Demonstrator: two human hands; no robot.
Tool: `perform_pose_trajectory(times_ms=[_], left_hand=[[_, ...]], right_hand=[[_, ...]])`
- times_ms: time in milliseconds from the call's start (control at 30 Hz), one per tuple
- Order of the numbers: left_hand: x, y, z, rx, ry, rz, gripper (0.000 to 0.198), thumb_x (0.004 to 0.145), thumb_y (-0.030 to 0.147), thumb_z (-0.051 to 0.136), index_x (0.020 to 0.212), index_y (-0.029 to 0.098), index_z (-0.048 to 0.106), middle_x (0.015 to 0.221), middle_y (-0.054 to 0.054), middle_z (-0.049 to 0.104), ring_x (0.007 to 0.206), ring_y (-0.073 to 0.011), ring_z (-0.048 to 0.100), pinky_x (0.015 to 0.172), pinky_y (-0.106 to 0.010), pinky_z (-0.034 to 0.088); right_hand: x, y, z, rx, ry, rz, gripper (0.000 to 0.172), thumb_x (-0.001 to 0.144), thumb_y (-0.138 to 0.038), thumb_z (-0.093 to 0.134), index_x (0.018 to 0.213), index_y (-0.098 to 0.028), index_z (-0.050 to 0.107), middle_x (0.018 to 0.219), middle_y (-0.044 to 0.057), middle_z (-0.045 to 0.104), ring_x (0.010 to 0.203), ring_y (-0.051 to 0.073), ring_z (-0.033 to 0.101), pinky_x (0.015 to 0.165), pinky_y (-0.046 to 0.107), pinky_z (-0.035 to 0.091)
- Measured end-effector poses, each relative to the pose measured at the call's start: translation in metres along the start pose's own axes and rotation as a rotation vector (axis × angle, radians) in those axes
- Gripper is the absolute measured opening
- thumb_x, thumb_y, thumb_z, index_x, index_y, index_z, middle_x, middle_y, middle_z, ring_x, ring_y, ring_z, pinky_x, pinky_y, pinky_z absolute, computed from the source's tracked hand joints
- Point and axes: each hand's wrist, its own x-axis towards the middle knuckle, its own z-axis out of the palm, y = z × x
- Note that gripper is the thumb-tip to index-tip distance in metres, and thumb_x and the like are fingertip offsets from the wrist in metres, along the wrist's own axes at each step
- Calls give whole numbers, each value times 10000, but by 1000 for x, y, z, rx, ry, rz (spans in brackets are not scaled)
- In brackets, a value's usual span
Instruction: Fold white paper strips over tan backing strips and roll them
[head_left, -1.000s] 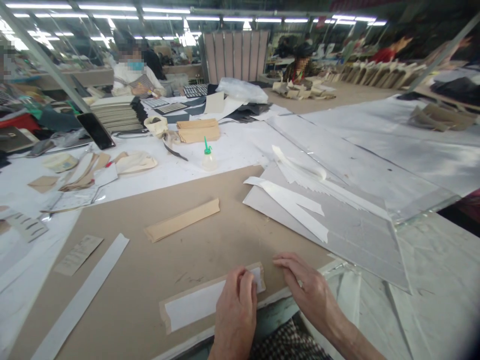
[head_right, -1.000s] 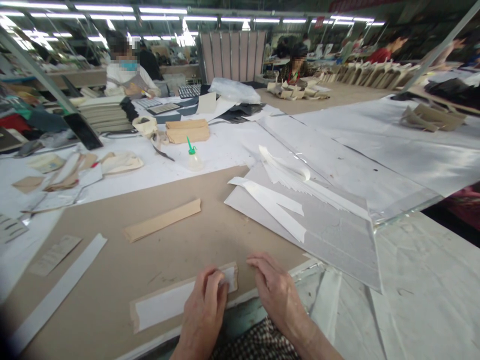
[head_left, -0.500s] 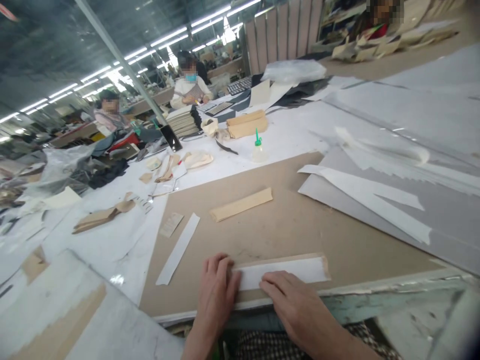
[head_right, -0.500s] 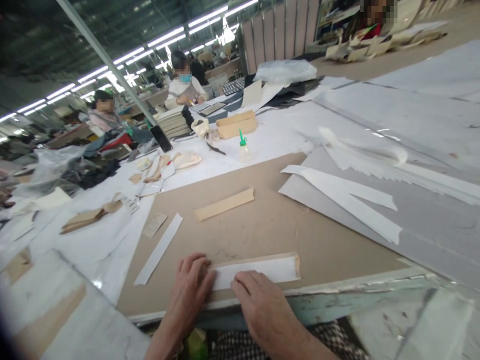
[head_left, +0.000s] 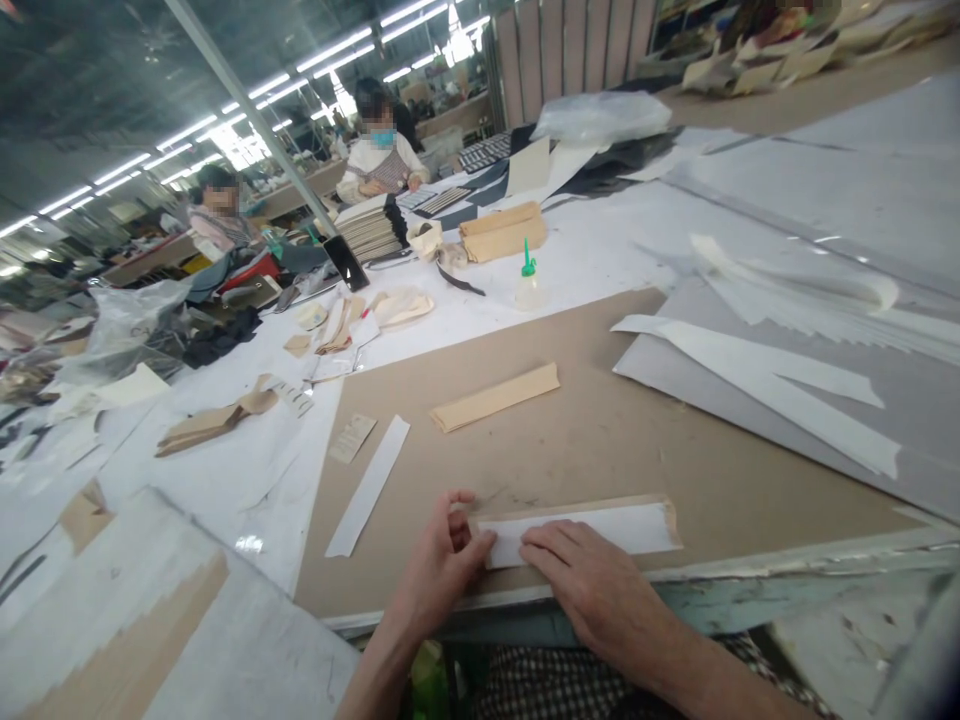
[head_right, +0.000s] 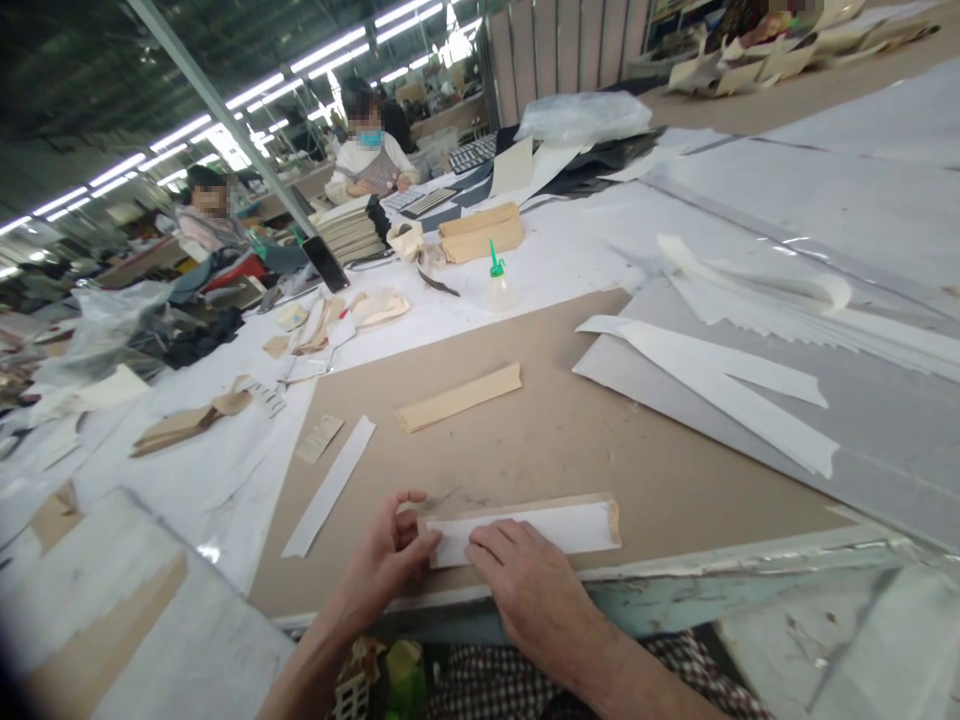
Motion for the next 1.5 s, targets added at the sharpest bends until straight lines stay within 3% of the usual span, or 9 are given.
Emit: perform_pose_trajectory(times_ms=[67, 133, 200, 433, 533, 667, 733, 1100, 1500], left_hand=[[-7, -6, -7, -60, -35, 46, 449, 922, 257, 524, 1342, 210, 371, 925, -11, 647, 813, -154, 632, 705, -273, 495], [-13, -13, -11, 62, -16, 160, 475, 912, 162, 479, 1377, 225, 406, 1118, -61, 651, 1041, -181, 624, 917, -346, 483], [-15, -21, -10, 226, 35, 256, 490, 902, 108, 439, 1371, 248, 467, 1205, -72, 621, 1138, -196, 584, 1011, -396, 438], [-5, -40, 6, 319, 239, 255, 519, 879, 143, 524, 1387, 212, 443, 1180, -83, 604, 1062, -208, 585, 951, -396, 470], [-9, -37, 7, 396, 342, 208, 415, 824, 136, 601, 1226, 191, 516, 1053, -57, 598, 950, -208, 575, 867, -375, 482], [-16, -30, 8, 531, 314, 303, 84, 864, 146, 613, 913, 211, 593, 981, -37, 587, 943, -216, 547, 837, -367, 462], [-18, -29, 8, 552, 288, 369, 63, 910, 166, 600, 877, 217, 618, 978, -34, 594, 943, -213, 542, 832, -361, 459], [-36, -44, 9, 571, 315, 489, 217, 951, 174, 591, 1115, 273, 693, 1114, -54, 609, 1041, -205, 560, 872, -338, 517], [-35, -44, 4, 765, 259, 606, 345, 959, 123, 535, 1262, 248, 640, 1162, -94, 585, 1033, -202, 563, 862, -323, 555]], right_hand=[[0, 1, -1, 13, -8, 6, 410, 814, 10, 538, 1168, -166, 646, 1180, 69, 676, 1043, 246, 579, 937, 404, 502], [-1, 2, -1, 21, -14, 3, 411, 809, 6, 545, 1170, -162, 647, 1186, 71, 677, 1046, 245, 580, 942, 404, 498], [0, 3, -1, 19, -27, -3, 384, 820, -13, 556, 1164, -157, 650, 1180, 79, 679, 1046, 250, 581, 944, 412, 495], [13, 9, -5, 22, -195, -145, 456, 814, -25, 534, 1239, -165, 625, 1381, 86, 600, 1147, 258, 539, 999, 426, 458], [21, 14, -8, 59, -278, -207, 512, 797, -34, 546, 1286, -177, 603, 1467, 60, 536, 1151, 253, 515, 1013, 415, 447], [29, 16, -10, 100, -302, -220, 500, 818, -46, 548, 1296, -181, 603, 1441, 58, 560, 1134, 236, 504, 1013, 388, 439], [30, 15, -11, 105, -302, -218, 489, 814, -37, 552, 1276, -183, 614, 1415, 57, 581, 1113, 228, 508, 1000, 377, 441], [31, 15, -10, 91, -314, -213, 417, 847, -72, 561, 1237, -200, 631, 1439, 47, 564, 1090, 234, 509, 982, 381, 439], [31, 17, -12, 111, -323, -218, 518, 828, -49, 537, 1316, -212, 602, 1477, 37, 536, 1099, 235, 517, 992, 386, 436]])
